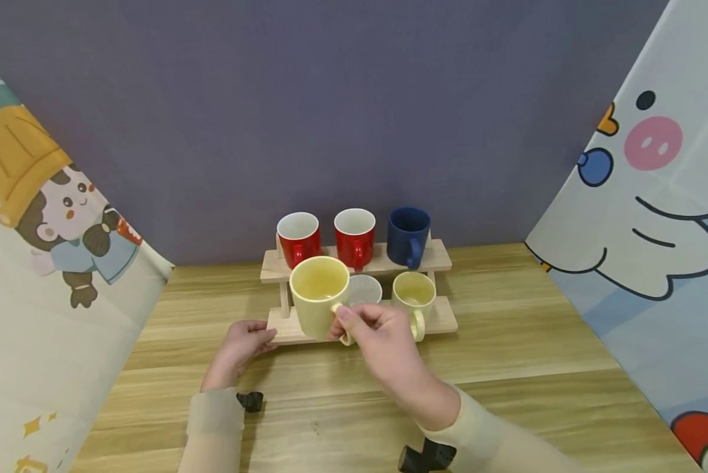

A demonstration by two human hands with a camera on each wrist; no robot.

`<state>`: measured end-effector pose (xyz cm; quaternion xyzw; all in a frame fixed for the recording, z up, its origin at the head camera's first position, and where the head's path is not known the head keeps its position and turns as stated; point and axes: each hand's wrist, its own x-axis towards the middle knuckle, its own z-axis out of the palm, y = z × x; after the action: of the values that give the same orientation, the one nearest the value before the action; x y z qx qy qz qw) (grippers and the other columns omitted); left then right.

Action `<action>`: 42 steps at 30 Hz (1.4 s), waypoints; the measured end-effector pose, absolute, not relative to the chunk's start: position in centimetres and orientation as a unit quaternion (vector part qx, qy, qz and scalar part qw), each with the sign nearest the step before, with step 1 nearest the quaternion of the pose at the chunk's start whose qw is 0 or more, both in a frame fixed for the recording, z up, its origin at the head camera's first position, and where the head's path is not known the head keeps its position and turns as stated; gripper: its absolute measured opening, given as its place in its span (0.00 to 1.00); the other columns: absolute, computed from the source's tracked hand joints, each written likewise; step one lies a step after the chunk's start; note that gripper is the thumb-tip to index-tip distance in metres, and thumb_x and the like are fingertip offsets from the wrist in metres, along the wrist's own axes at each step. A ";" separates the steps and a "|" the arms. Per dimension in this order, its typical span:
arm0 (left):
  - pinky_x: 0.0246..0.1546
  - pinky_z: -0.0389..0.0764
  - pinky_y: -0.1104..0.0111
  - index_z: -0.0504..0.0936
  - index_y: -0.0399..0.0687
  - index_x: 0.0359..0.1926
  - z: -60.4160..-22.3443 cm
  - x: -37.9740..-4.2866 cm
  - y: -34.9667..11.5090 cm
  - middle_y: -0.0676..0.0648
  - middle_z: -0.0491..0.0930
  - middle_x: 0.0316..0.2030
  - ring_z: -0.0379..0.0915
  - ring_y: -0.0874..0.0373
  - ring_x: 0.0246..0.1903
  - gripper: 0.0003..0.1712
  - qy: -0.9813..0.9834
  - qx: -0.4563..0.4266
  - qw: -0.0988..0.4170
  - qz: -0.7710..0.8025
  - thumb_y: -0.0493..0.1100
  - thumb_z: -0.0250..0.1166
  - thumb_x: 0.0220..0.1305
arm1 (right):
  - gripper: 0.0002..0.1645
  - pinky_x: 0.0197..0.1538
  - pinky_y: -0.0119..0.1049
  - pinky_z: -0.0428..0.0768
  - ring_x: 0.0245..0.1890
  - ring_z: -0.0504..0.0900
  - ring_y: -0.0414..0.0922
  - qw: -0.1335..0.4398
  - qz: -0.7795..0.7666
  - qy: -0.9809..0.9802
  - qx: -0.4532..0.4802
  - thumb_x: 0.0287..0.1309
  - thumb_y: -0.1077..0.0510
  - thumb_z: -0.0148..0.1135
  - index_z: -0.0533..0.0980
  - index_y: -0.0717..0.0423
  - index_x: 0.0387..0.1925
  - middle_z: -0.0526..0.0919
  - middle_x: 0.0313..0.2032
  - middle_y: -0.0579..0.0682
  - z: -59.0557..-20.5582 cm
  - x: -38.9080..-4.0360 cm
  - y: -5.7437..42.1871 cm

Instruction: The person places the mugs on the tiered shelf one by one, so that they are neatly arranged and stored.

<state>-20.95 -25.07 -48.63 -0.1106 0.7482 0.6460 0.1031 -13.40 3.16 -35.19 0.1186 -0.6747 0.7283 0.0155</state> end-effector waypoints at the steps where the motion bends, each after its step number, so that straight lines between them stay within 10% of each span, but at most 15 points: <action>1: 0.49 0.86 0.57 0.65 0.14 0.63 -48.7 -21.0 -25.1 0.26 0.70 0.55 0.81 0.48 0.42 0.26 0.750 -0.110 0.103 0.645 0.30 0.60 0.73 | 0.15 0.40 0.36 0.86 0.33 0.85 0.49 0.012 0.733 -0.669 0.119 0.70 0.61 0.65 0.85 0.67 0.29 0.85 0.28 0.55 -35.5 -13.3 2.7; 23: 0.45 0.87 0.61 0.69 0.13 0.58 -48.8 -21.4 -24.9 0.28 0.76 0.49 0.82 0.49 0.40 0.21 0.740 -0.115 0.095 0.656 0.28 0.60 0.72 | 0.13 0.42 0.45 0.87 0.32 0.84 0.47 0.047 0.753 -0.653 0.061 0.68 0.61 0.66 0.86 0.67 0.30 0.86 0.27 0.53 -42.7 -14.3 -3.9; 42: 0.44 0.88 0.61 0.68 0.13 0.60 -48.8 -21.4 -25.1 0.31 0.76 0.48 0.82 0.51 0.38 0.23 0.738 -0.112 0.101 0.658 0.29 0.61 0.72 | 0.13 0.34 0.30 0.84 0.30 0.84 0.57 0.153 0.760 -0.632 0.006 0.67 0.64 0.66 0.84 0.70 0.29 0.85 0.27 0.60 -46.9 -16.6 -7.4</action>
<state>-21.44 -25.06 -48.78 -0.1124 0.7382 0.6575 0.1008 -16.58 -7.39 -46.86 0.0056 -0.6321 0.7596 0.1532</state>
